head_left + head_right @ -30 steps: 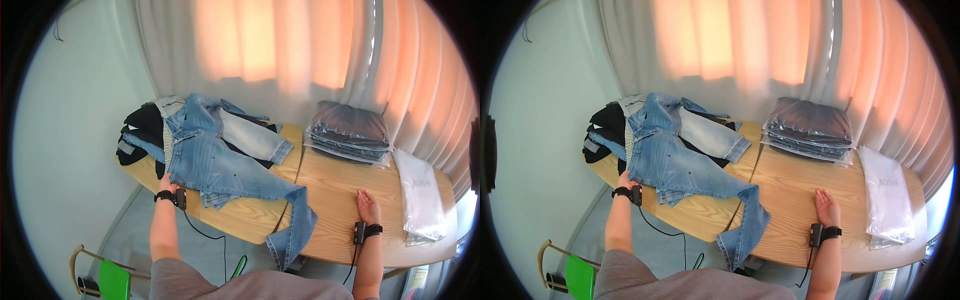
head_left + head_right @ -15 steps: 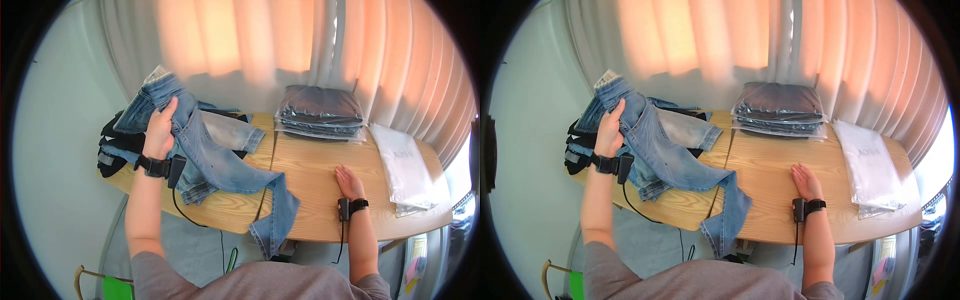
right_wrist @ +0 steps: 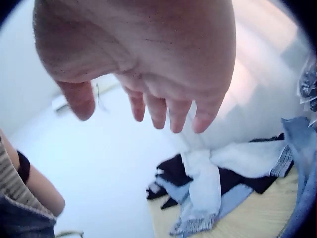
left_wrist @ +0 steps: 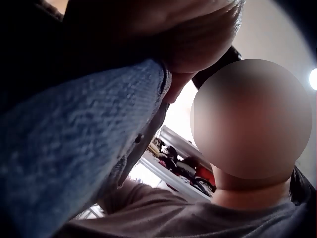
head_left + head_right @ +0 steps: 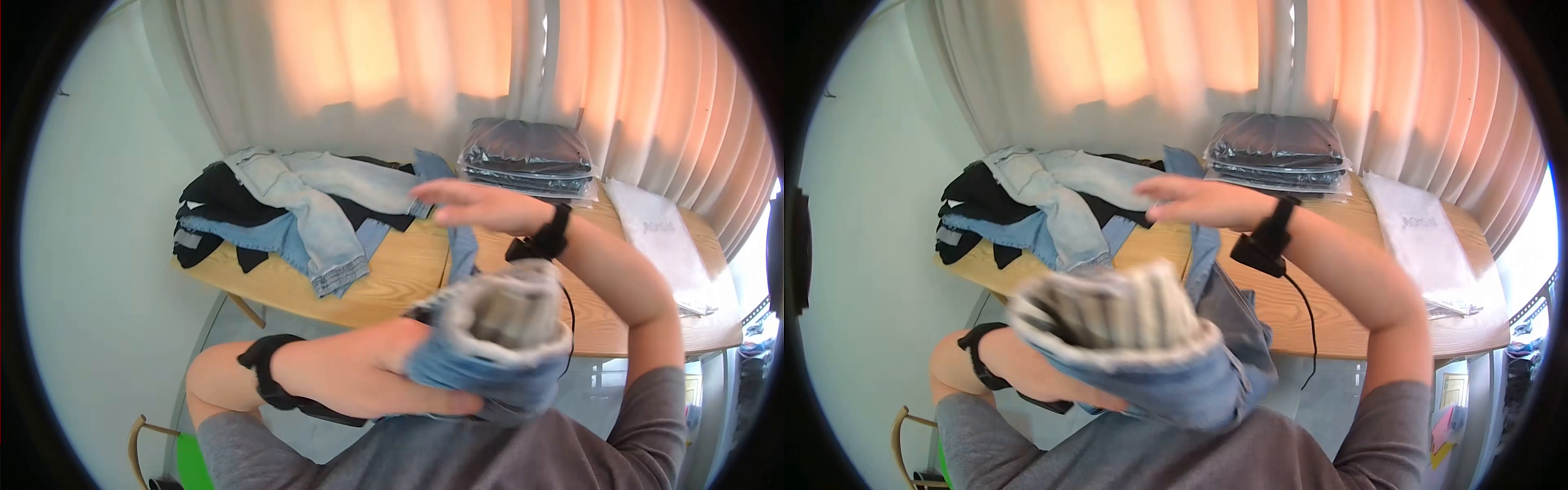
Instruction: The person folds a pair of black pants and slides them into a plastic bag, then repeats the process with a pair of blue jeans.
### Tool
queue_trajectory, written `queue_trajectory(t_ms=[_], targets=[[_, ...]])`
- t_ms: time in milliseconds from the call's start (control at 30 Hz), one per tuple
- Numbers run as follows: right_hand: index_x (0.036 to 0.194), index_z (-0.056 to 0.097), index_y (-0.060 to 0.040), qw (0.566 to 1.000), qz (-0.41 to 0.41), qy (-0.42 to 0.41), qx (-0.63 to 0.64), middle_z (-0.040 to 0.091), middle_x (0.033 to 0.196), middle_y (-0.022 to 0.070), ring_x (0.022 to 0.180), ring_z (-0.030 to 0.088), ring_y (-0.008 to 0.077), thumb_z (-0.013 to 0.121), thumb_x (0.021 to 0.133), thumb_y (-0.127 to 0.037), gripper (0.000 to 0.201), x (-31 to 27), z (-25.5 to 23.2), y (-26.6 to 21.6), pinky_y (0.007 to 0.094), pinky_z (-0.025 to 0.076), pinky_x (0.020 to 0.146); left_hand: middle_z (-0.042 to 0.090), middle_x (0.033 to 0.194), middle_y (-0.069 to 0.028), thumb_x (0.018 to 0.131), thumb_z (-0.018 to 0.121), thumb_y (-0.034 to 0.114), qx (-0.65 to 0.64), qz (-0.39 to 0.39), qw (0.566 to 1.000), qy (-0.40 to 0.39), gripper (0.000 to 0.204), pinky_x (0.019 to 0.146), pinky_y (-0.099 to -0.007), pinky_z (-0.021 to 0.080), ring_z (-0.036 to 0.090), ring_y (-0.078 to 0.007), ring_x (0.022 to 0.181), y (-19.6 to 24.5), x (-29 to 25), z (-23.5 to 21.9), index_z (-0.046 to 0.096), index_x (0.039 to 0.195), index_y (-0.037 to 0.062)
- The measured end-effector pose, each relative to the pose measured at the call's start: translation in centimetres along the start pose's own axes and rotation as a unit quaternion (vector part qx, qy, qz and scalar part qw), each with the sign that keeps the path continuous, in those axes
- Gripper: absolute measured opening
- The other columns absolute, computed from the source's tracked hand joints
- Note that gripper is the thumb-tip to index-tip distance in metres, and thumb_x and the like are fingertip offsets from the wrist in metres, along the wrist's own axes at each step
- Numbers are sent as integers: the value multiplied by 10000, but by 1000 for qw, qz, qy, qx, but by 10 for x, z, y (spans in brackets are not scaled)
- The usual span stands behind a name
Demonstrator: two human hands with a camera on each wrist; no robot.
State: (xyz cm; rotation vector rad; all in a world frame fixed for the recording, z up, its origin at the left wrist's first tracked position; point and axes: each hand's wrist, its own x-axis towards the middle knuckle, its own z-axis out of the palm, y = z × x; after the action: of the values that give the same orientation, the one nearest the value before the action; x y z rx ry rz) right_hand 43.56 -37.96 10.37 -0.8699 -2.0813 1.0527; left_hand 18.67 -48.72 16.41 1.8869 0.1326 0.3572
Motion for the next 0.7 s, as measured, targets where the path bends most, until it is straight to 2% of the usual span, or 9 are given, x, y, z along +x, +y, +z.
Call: queue_trajectory(t_ms=[33, 100, 133, 200, 233, 300, 333, 533, 700], targets=[[1410, 292, -57, 992, 19, -110, -62, 314, 1442, 141, 1339, 279, 247, 582, 883, -283, 643, 11, 13, -5, 359, 232, 1095, 607, 1115, -91, 867, 647, 164, -12, -11, 999, -40, 329, 933, -319, 403, 542, -162, 1043, 0, 1, 9, 556, 1138, 2], [1455, 203, -92, 934, 71, -305, -173, 207, 1497, 170, 1389, 187, 280, 678, 799, -288, 833, 24, 38, -25, 381, 182, 1118, 645, 1012, -78, 885, 624, 162, -38, 3, 995, -96, 260, 877, -298, 433, 579, -143, 953, 3, 1, 23, 576, 1081, -2], [1455, 203, -92, 933, 70, -306, -173, 207, 1497, 170, 1389, 187, 280, 678, 799, -288, 833, 28, 52, -28, 381, 182, 1118, 655, 964, -69, 891, 616, 157, -53, 27, 992, -114, 232, 849, -286, 443, 590, -136, 911, 6, 0, 29, 582, 1056, -3], [1457, 195, -84, 877, 31, -437, -199, 212, 1493, 185, 1388, 192, 280, 670, 802, -261, 828, 29, 84, -28, 370, 183, 1117, 647, 954, -75, 907, 591, 147, -58, 14, 988, -139, 209, 832, -274, 440, 574, -131, 908, 9, 2, 37, 585, 1032, -19], [1457, 195, -84, 878, 34, -435, -198, 212, 1493, 185, 1388, 192, 280, 670, 802, -261, 828, 28, 99, -28, 370, 183, 1117, 643, 951, -76, 909, 588, 150, -84, 10, 987, -137, 217, 829, -273, 438, 564, -124, 908, 12, 2, 40, 581, 1034, -27], [1452, 173, -35, 845, 8, -534, -29, 221, 1491, 184, 1383, 205, 261, 616, 846, -209, 771, 22, 121, -33, 353, 195, 1110, 632, 972, -78, 913, 583, 155, -137, -7, 981, -140, 241, 834, -266, 430, 536, -106, 920, 16, 3, 48, 571, 1047, -45], [1452, 173, -35, 848, 12, -529, -33, 221, 1491, 184, 1383, 205, 261, 616, 846, -209, 771, 21, 119, -36, 353, 195, 1110, 631, 1007, -68, 922, 570, 157, -130, 8, 983, -132, 248, 855, -259, 421, 530, -101, 936, 15, 4, 53, 575, 1077, -37], [1437, 204, -32, 954, 19, -298, -29, 270, 1458, 168, 1343, 257, 246, 589, 868, -217, 712, -20, 109, -55, 343, 234, 1082, 632, 1032, -25, 946, 530, 179, -206, 24, 964, -167, 266, 886, -247, 407, 516, -78, 954, 4, 16, 86, 579, 1128, -9], [1425, 229, -28, 995, 35, -91, -26, 310, 1432, 154, 1308, 300, 233, 567, 887, -224, 665, -46, 92, -74, 335, 267, 1059, 641, 959, -24, 945, 533, 188, -202, 14, 962, -183, 248, 847, -242, 419, 507, -71, 885, 9, 22, 100, 585, 1088, -8]])
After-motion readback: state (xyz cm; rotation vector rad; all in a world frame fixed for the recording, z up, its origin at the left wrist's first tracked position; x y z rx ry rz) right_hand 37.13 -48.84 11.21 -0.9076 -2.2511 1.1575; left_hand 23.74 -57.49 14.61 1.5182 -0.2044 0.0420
